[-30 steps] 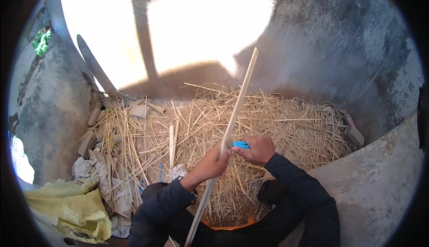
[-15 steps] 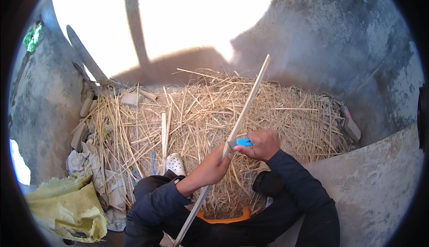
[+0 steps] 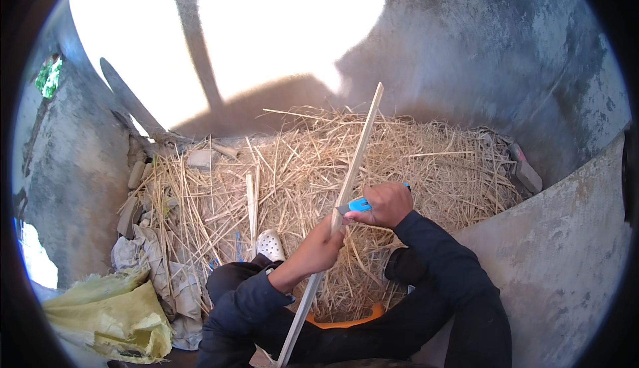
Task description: The person sits on a straw-covered floor and uses a blue utility knife to shave the surface of a long bamboo pole. They hold the pole with their left hand and scrape along its length with the knife in their right hand, creating wood shavings.
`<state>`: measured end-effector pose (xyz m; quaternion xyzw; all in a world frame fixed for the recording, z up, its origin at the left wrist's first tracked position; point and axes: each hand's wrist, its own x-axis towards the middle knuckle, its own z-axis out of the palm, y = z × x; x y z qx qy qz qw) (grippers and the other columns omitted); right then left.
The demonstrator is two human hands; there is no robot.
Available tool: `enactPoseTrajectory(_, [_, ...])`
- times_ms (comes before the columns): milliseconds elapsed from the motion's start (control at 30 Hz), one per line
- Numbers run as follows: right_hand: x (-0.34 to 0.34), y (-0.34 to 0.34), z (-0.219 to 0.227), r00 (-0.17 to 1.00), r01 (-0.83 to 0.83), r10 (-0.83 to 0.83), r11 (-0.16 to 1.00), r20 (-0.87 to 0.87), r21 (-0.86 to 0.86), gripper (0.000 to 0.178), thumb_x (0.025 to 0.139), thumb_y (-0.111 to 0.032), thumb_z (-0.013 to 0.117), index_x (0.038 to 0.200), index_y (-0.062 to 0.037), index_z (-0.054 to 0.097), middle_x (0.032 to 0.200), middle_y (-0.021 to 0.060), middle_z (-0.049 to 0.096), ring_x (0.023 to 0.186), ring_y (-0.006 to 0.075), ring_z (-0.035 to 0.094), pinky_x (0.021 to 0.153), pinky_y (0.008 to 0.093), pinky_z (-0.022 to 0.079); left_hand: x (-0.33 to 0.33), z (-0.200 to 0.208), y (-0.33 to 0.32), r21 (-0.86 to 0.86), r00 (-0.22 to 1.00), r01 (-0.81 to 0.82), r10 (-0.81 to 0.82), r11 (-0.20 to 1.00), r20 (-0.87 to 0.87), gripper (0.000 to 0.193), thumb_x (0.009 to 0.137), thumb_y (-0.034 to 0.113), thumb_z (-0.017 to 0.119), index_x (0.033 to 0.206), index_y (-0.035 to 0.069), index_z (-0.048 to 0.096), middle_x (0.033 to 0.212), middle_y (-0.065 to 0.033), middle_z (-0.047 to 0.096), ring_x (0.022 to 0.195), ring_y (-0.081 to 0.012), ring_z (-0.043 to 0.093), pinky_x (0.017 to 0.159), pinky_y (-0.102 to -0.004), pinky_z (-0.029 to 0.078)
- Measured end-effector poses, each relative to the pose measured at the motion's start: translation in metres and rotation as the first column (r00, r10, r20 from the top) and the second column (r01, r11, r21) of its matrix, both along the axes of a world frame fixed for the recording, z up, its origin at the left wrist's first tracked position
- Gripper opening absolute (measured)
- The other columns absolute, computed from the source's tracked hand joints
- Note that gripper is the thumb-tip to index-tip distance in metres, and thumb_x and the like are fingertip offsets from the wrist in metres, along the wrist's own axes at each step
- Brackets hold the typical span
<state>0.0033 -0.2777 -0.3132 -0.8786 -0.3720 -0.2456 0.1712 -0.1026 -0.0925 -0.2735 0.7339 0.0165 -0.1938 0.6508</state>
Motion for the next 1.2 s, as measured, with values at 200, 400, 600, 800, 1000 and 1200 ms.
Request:
enactPoseTrajectory(200, [-0.004, 0.0, -0.015, 0.991, -0.128, 0.128, 0.992, -0.03, 0.016, 0.058, 0.071, -0.076, 0.061, 0.083, -0.0212, 0.075, 0.066, 0.0038, 0.067, 0.051, 0.0231, 0.061, 0.047, 0.0411, 0.046, -0.028, 0.0, -0.005, -0.108, 0.988, -0.084, 0.069, 0.991, -0.142, 0.028, 0.099, 0.012, 0.043, 0.126, 0.008, 0.044, 0.075, 0.0038, 0.045, 0.06, -0.0037, 0.042, 0.052, -0.0227, 0.037])
enactPoseTrajectory(400, [0.003, 0.0, 0.007, 0.957, 0.258, -0.265, 0.964, -0.122, -0.067, 0.069, 0.083, -0.075, 0.047, 0.058, -0.0104, 0.053, 0.045, 0.005, 0.048, 0.039, 0.0205, 0.052, 0.04, 0.0346, 0.04, -0.076, 0.006, -0.013, -0.039, 0.98, -0.085, 0.077, 0.996, -0.181, 0.029, 0.101, 0.015, 0.043, 0.129, 0.01, 0.043, 0.069, 0.0056, 0.042, 0.053, -0.0033, 0.038, 0.046, -0.021, 0.032])
enactPoseTrajectory(600, [0.026, -0.045, 0.04, 0.943, 0.277, -0.22, 0.934, -0.25, 0.224, 0.067, 0.09, -0.07, 0.041, 0.061, -0.0105, 0.055, 0.046, 0.0061, 0.047, 0.042, 0.0231, 0.053, 0.043, 0.0396, 0.041, -0.14, 0.027, -0.011, -0.148, 0.977, -0.115, 0.085, 0.982, -0.198, 0.031, 0.101, 0.015, 0.045, 0.131, 0.008, 0.043, 0.066, 0.0077, 0.04, 0.046, -0.0012, 0.034, 0.041, -0.0184, 0.029])
enactPoseTrajectory(800, [-0.033, -0.012, 0.036, 0.97, -0.049, 0.115, 0.956, -0.216, 0.29, 0.062, 0.085, -0.065, 0.056, 0.061, -0.0083, 0.052, 0.05, 0.0098, 0.05, 0.048, 0.0306, 0.056, 0.046, 0.0408, 0.042, -0.129, 0.046, -0.004, -0.187, 0.942, -0.301, 0.261, 0.935, -0.212, 0.033, 0.101, 0.023, 0.046, 0.131, 0.008, 0.045, 0.07, 0.0051, 0.042, 0.046, -0.0021, 0.034, 0.042, -0.0176, 0.028])
enactPoseTrajectory(1000, [-0.087, 0.021, 0.029, 0.931, -0.328, 0.354, 0.92, -0.095, 0.216, 0.066, 0.074, -0.072, 0.062, 0.053, -0.0104, 0.049, 0.047, 0.0078, 0.048, 0.043, 0.0273, 0.054, 0.043, 0.0382, 0.042, -0.131, 0.038, -0.012, -0.22, 0.944, -0.313, 0.276, 0.924, -0.182, 0.025, 0.102, 0.03, 0.045, 0.116, 0.01, 0.05, 0.073, 0.0043, 0.044, 0.047, -0.0021, 0.034, 0.043, -0.0174, 0.027])
enactPoseTrajectory(1200, [-0.081, 0.018, 0.029, 0.958, -0.267, 0.283, 0.943, -0.052, 0.2, 0.071, 0.072, -0.077, 0.06, 0.05, -0.0102, 0.051, 0.044, 0.008, 0.05, 0.039, 0.0249, 0.055, 0.039, 0.0357, 0.042, -0.125, 0.036, -0.015, -0.166, 0.965, -0.26, 0.25, 0.951, -0.076, 0.02, 0.102, 0.03, 0.045, 0.108, 0.011, 0.05, 0.073, 0.0055, 0.044, 0.047, -0.0015, 0.034, 0.042, -0.0182, 0.026])
